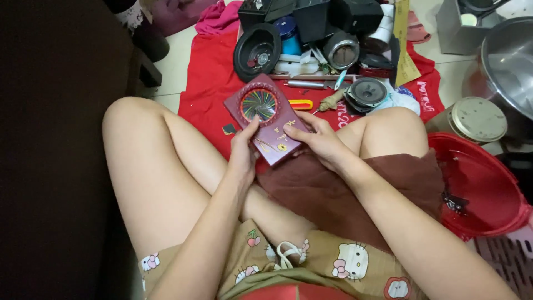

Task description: The person sits on the floor and disassembles a small red radio-style electronic device. They pry open the casing by hand, remove the back cover, set the speaker and small parts aside on the cloth, and use a screwdriver to unscrew components from the housing.

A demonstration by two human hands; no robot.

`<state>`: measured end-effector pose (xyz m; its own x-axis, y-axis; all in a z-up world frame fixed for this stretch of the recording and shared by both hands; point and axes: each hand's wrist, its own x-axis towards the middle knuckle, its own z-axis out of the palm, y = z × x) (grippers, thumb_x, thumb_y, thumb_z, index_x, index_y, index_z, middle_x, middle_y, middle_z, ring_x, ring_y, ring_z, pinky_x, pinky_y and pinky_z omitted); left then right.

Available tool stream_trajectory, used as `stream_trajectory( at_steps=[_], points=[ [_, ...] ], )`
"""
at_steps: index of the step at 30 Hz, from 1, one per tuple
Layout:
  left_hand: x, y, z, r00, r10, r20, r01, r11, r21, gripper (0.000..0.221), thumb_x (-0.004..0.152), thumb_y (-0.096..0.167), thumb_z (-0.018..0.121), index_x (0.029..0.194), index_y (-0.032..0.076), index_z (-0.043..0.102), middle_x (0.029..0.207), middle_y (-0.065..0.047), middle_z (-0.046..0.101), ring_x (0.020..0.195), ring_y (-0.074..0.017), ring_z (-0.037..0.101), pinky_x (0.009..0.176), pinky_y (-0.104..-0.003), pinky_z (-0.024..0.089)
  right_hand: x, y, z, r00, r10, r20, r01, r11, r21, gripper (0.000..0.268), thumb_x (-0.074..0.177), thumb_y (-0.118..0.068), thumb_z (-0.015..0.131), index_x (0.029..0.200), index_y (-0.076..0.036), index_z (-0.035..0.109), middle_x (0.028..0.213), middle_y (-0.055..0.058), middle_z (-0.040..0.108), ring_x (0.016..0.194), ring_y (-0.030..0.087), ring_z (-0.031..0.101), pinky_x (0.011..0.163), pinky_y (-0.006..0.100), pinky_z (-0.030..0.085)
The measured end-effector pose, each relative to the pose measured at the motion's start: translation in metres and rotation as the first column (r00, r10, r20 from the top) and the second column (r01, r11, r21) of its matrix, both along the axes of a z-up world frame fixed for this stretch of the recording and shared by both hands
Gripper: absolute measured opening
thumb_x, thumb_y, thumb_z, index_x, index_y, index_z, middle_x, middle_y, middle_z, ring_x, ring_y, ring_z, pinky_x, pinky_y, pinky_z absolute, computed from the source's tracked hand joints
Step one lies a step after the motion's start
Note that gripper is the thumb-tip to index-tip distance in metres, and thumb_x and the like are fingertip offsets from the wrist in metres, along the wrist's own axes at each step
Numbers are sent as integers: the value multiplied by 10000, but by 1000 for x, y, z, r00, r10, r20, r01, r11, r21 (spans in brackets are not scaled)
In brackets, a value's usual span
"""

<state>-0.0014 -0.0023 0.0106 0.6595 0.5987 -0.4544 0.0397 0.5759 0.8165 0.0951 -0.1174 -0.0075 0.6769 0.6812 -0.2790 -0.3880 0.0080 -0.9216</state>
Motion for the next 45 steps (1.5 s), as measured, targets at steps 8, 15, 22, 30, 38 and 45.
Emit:
stream_trajectory(
  at_steps=[8,15,22,30,38,45],
  points=[
    [0,0,-13,975,213,-61,-213,977,10,654,624,299,783,1123,-14,499,1020,-180,572,974,-273,581,787,-383,486,-2,11,5,997,39,60,-33,995,-98,547,732,-162,721,1210,-28,492,1027,131,545,690,246,638,468,343,580],
    [6,9,-28,902,432,20,-430,901,-62,569,645,220,782,1067,-27,490,908,-146,552,854,-234,595,709,-359,506,4,2,1,991,-62,115,79,986,-147,516,746,-215,726,1160,13,521,894,151,581,733,219,633,602,323,579],
    [6,13,-32,890,456,-16,-454,881,-132,557,647,208,776,1059,-4,467,886,-131,556,823,-234,609,681,-352,509,3,7,3,989,-56,137,83,976,-201,555,720,-214,750,1148,51,515,867,166,578,765,227,625,640,336,566],
    [4,10,-11,897,389,211,-333,907,-256,464,540,-48,728,956,62,555,821,-129,610,753,-268,638,696,-370,518,2,2,4,985,14,173,7,993,-121,570,546,-12,809,1069,-9,583,883,115,621,748,182,643,599,311,577],
    [0,17,-34,820,429,380,-178,821,-543,247,611,235,566,850,180,600,884,-57,586,902,-243,539,912,-436,357,-11,-1,22,561,-257,787,195,965,176,547,601,32,820,1057,-32,526,1026,127,576,968,272,593,762,362,544],
    [-9,9,9,841,352,411,-78,830,-552,452,709,417,569,1053,124,545,1038,-119,563,1023,-323,511,989,-549,317,-8,-6,34,35,-293,956,207,938,280,295,721,144,685,960,-5,597,1024,129,581,1043,328,572,876,430,474]
  ],
)
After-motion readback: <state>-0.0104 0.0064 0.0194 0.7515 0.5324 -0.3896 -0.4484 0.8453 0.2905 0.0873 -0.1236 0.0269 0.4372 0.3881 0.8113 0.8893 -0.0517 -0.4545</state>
